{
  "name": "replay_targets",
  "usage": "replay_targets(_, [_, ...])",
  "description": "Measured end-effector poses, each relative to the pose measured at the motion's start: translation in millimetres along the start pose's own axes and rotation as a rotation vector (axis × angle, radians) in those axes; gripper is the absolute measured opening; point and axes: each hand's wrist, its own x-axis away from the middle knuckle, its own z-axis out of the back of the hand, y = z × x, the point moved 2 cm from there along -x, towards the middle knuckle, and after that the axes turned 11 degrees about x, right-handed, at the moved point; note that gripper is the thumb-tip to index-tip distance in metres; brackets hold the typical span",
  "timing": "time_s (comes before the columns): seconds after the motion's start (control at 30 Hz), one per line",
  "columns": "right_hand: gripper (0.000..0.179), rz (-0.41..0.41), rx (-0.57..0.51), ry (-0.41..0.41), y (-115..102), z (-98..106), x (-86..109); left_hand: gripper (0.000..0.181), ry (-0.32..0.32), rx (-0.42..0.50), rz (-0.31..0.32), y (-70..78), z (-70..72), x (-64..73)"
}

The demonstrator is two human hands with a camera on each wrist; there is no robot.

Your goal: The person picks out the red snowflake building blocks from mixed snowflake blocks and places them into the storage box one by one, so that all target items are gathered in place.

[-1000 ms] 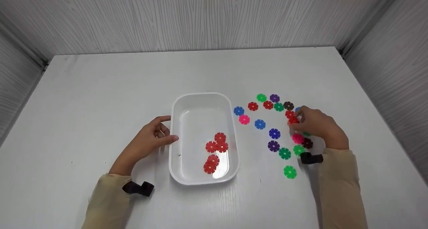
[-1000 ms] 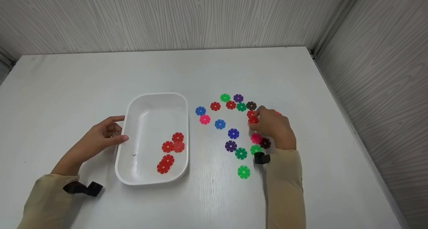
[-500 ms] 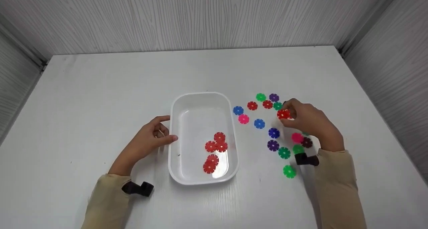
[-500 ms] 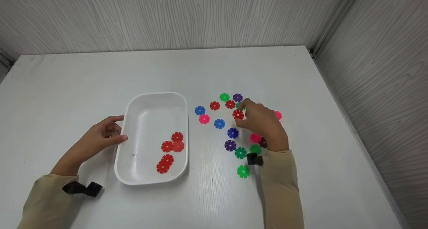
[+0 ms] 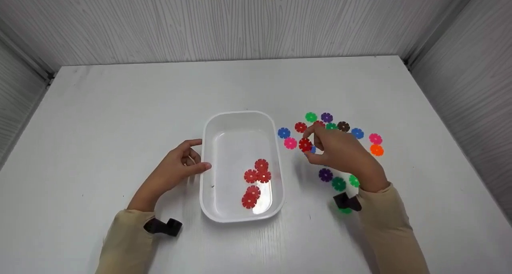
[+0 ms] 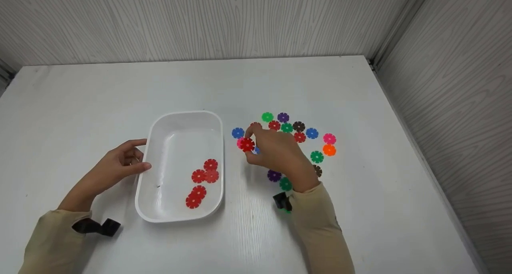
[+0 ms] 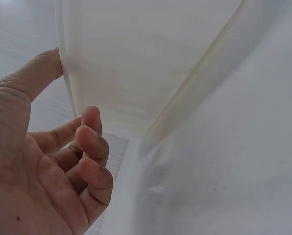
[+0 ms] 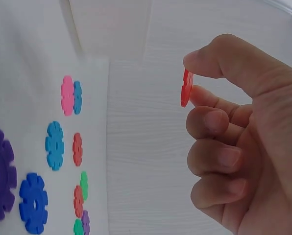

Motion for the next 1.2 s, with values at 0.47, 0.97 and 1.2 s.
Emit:
replay_targets(0.47, [0.055, 0.146, 0.034, 0.000, -43, 5, 12.2, 0.072, -0.003, -0.008, 0.003, 3.7, 1.2, 3.9])
replay_targets(0.97, [0.048, 0.319, 0.040, -0.044, -66, -4, 20.3, 0.072, 0.000, -0.018, 0.002, 2.6, -2.5, 0.6])
replay_targets(1.2, [0.052, 0.297, 0.027, -0.072, -63, -3, 21.1, 0.073, -0.010, -0.011, 0.009, 5.1, -3.2, -0.1])
